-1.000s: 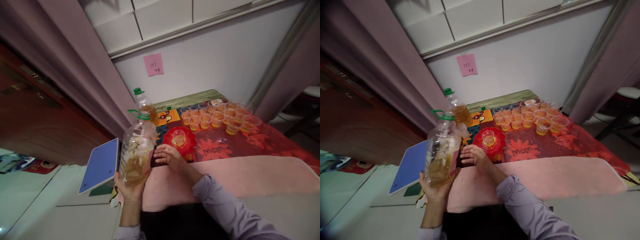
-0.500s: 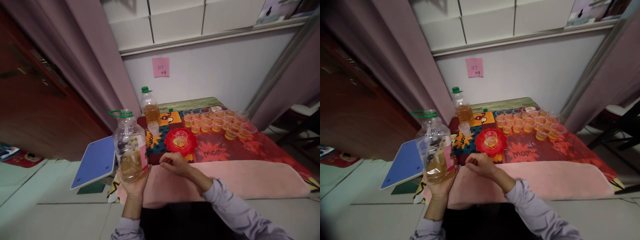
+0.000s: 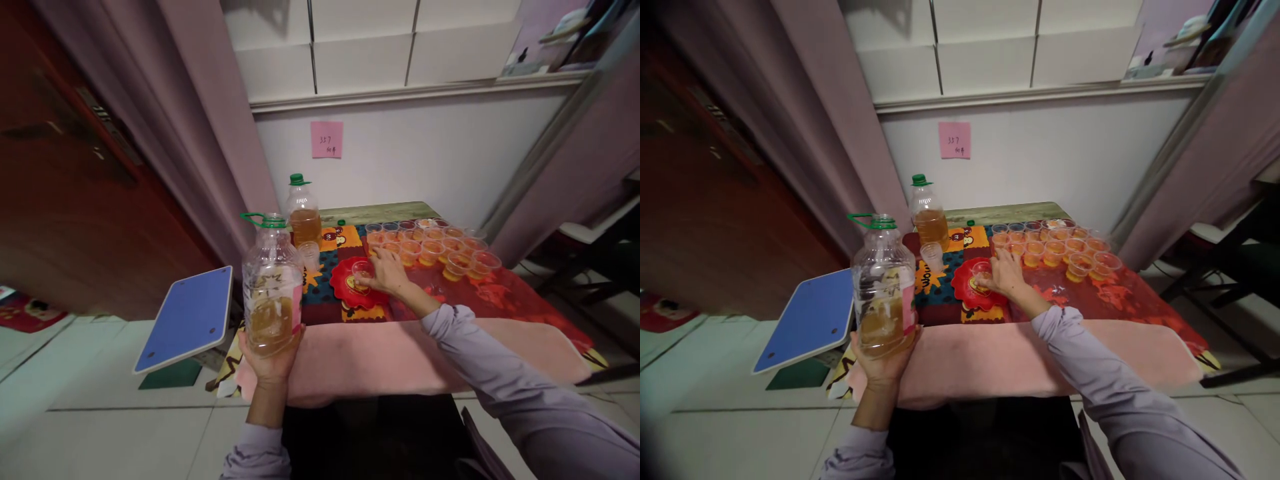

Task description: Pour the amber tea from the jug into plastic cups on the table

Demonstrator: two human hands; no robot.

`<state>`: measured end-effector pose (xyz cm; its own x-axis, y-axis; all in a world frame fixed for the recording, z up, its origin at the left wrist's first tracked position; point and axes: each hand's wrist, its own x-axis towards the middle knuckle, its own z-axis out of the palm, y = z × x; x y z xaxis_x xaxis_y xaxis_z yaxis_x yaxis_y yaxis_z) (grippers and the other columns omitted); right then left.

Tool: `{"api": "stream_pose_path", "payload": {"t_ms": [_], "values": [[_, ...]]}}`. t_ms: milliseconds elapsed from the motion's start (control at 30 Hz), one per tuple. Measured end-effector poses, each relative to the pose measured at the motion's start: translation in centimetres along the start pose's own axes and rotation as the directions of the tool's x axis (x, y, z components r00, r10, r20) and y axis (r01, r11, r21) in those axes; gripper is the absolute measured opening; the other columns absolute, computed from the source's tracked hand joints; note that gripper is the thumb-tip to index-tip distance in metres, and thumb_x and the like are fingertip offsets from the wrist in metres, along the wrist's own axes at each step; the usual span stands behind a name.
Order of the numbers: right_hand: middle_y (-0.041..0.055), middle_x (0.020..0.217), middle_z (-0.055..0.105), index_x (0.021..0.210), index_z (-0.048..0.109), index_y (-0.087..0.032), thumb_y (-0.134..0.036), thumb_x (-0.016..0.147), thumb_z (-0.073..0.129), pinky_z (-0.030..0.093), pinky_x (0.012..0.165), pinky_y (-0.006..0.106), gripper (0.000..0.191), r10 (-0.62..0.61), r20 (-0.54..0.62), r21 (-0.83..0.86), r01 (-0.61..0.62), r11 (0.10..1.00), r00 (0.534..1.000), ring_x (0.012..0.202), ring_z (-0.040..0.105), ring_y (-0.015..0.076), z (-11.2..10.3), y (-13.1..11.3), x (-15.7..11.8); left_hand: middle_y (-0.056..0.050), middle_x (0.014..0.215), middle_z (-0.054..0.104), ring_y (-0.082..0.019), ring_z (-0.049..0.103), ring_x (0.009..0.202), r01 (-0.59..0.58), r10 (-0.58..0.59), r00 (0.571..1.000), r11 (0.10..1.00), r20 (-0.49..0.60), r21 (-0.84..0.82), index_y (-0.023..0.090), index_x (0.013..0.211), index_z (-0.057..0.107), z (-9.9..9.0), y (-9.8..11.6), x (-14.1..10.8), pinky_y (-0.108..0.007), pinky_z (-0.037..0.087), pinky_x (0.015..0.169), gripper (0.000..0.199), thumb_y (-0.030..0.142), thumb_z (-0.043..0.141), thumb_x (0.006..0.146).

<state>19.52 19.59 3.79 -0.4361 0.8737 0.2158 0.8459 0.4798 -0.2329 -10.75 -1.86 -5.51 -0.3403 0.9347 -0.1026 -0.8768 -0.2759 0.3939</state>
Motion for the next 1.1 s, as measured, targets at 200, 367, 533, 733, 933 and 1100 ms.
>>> {"api": "stream_pose_path", "payload": {"t_ms": [200, 367, 533, 733, 933, 1100], "values": [[0.0279, 0.173, 0.045, 0.121, 0.078, -0.013, -0.059, 0.083, 0.084, 0.013, 0.135, 0.069, 0.060, -0.027, -0.083, 0.128, 0.037, 0.991, 0.996, 0.164, 0.035, 0.0450, 0.3, -0.7, -0.2, -0.010, 0.143, 0.078, -0.044, 0.069, 0.133, -0.017, 0.018, 1.000, 0.998, -0.014, 0.058, 0.039, 0.143, 0.072, 1.0, 0.2, -0.1, -0.071, 0.061, 0.096, 0.069, 0.078, 0.062, 0.087], [0.0255, 0.172, 0.045, 0.115, 0.077, -0.018, -0.071, 0.089, 0.075, 0.011, 0.132, 0.075, 0.059, 0.037, -0.266, 0.181, 0.012, 0.983, 0.963, 0.164, 0.034, 0.0448, -1.5, 3.2, -1.0, -0.010, 0.143, 0.078, -0.044, 0.069, 0.132, -0.029, 0.033, 0.999, 0.997, -0.044, 0.073, 0.038, 0.140, 0.074, 1.1, 0.4, 0.0, -0.071, 0.061, 0.096, 0.072, 0.081, 0.064, 0.082], [0.0255, 0.170, 0.047, 0.117, 0.077, -0.019, -0.066, 0.088, 0.076, 0.012, 0.129, 0.078, 0.056, 0.096, -0.357, 0.050, -0.084, 0.995, 0.929, 0.163, 0.034, 0.0477, -3.1, 10.6, -2.7, -0.008, 0.140, 0.080, -0.043, 0.070, 0.131, 0.007, -0.002, 0.997, 0.998, -0.079, 0.066, 0.040, 0.133, 0.077, 1.1, 0.6, 0.0, -0.071, 0.060, 0.099, 0.070, 0.082, 0.068, 0.078], [0.0254, 0.170, 0.046, 0.117, 0.078, -0.017, -0.064, 0.088, 0.072, 0.008, 0.131, 0.076, 0.055, 0.185, -0.334, -0.114, -0.235, 0.965, 0.924, 0.162, 0.032, 0.0497, -1.6, 17.3, -4.5, -0.006, 0.143, 0.078, -0.044, 0.070, 0.131, -0.032, 0.039, 0.994, 0.997, -0.105, 0.063, 0.042, 0.130, 0.078, 0.8, 0.4, 0.2, -0.071, 0.060, 0.099, 0.064, 0.080, 0.069, 0.079], [0.0254, 0.166, 0.051, 0.123, 0.078, -0.016, -0.067, 0.094, 0.060, 0.010, 0.131, 0.076, 0.061, 0.218, -0.357, -0.152, -0.287, 0.946, 0.908, 0.162, 0.032, 0.0467, 0.0, 19.0, -5.0, -0.007, 0.146, 0.077, -0.045, 0.069, 0.134, -0.006, 0.012, 0.995, 0.998, -0.104, 0.063, 0.041, 0.132, 0.077, 0.5, 0.6, 0.3, -0.071, 0.059, 0.100, 0.067, 0.080, 0.068, 0.078], [0.0262, 0.166, 0.052, 0.124, 0.077, -0.015, -0.067, 0.098, 0.059, 0.010, 0.131, 0.075, 0.062, 0.222, -0.351, -0.187, -0.301, 0.935, 0.910, 0.163, 0.031, 0.0462, -0.5, 18.7, -5.7, -0.009, 0.145, 0.077, -0.046, 0.068, 0.135, -0.009, 0.016, 0.995, 0.998, -0.096, 0.069, 0.039, 0.136, 0.076, 0.9, 0.5, 0.1, -0.072, 0.059, 0.099, 0.069, 0.079, 0.067, 0.080]]}}
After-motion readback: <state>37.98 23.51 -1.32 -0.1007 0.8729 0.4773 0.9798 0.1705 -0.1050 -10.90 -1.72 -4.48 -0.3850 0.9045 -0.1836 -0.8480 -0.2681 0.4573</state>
